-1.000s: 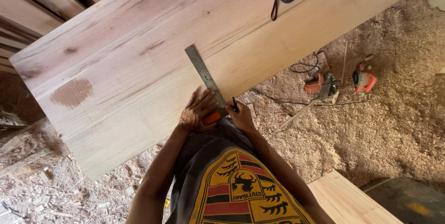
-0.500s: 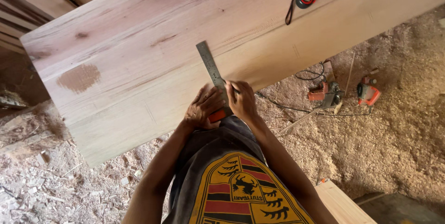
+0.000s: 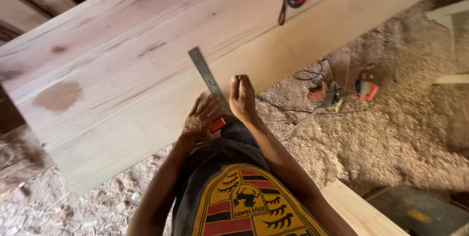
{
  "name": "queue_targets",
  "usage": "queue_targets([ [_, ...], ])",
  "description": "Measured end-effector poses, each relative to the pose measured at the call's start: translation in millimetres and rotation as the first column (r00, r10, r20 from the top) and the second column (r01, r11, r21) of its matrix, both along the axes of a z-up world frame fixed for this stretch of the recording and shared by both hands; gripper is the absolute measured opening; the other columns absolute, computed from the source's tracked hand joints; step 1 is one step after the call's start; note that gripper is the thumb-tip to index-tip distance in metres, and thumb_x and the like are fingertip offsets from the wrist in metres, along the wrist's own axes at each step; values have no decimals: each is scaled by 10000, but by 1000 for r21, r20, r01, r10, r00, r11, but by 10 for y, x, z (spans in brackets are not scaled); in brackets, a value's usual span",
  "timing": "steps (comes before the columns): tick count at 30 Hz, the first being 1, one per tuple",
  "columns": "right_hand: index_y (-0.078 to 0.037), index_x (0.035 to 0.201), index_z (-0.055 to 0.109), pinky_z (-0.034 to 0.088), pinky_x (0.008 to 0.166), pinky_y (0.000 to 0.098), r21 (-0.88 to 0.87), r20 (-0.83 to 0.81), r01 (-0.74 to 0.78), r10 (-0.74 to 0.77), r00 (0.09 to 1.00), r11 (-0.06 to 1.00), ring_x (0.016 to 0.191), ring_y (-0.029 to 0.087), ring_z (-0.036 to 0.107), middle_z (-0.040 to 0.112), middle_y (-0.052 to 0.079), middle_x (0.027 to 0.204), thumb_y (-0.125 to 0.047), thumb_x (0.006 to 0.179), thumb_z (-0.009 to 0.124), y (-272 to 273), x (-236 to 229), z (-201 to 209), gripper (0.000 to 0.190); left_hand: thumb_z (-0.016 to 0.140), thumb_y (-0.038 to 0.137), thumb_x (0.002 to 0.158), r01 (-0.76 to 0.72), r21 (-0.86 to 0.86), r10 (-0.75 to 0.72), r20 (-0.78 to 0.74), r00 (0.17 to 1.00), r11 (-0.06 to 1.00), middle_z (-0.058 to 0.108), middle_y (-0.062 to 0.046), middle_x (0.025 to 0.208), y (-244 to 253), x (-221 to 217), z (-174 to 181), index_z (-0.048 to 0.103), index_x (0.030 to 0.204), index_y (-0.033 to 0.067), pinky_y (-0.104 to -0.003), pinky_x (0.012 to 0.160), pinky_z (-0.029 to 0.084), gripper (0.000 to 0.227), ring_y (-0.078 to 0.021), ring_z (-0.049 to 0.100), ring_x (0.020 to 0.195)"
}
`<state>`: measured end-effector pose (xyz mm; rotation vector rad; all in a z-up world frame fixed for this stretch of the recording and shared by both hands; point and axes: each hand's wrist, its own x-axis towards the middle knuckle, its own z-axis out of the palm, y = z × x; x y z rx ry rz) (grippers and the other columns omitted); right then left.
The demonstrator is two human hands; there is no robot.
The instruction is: The person marks lines on a wooden board using a square and a pencil, and measures specific points along the board using a tape measure.
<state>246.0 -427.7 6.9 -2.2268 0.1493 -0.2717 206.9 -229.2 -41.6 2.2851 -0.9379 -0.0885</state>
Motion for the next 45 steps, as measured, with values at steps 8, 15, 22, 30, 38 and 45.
queue_targets([
  [8,-62,935,748,544,652,388,154,-424,24,44,905,988,656,213,714,751,65,778,-472,984,569,-298,-1007,-489,450,821,399,572,-16,96,16,0,1000,995,428,-132,1582,-67,-4,174,644,1316,153,-579,1239,222,804,-344,340,1492],
  [15,4,1081,708,522,693,360,435,-528,33,225,819,900,753,180,642,719,91,843,-398,995,646,-37,-993,-359,415,779,384,778,-323,84,331,-119,936,943,544,-176,1483,-235,-400,379,634,1319,71,-555,1176,337,642,-393,444,1432],
  [22,-61,1166,724,569,751,343,571,-320,-339,583,747,748,835,177,731,762,104,956,-268,963,687,11,-1596,150,293,608,366,981,-859,-158,469,-782,410,487,725,-180,1170,-156,-1426,658,610,1287,-13,-394,896,559,487,-289,699,1054],
  [30,-77,1199,710,554,611,394,401,-371,-739,834,409,541,661,238,696,748,165,856,-311,996,692,572,-2143,234,310,515,359,1092,-963,-176,119,-981,154,-205,732,-153,989,310,-2507,679,560,1203,30,-345,756,515,350,-221,673,875],
  [38,-95,1269,696,559,547,341,282,-272,-768,815,512,576,621,162,692,785,97,940,-295,1053,571,556,-2097,60,319,446,468,1084,-796,-215,189,-973,128,-567,698,-147,965,1155,-2818,707,569,1217,25,-353,849,551,478,-235,685,900],
  [45,-178,1315,668,602,550,374,132,-505,-767,709,492,627,637,217,735,793,113,1054,-358,1017,555,699,-1807,194,366,538,374,1114,-806,-372,296,-920,256,-460,677,-100,897,2019,-2724,686,566,1157,39,-382,864,555,339,-215,664,853],
])
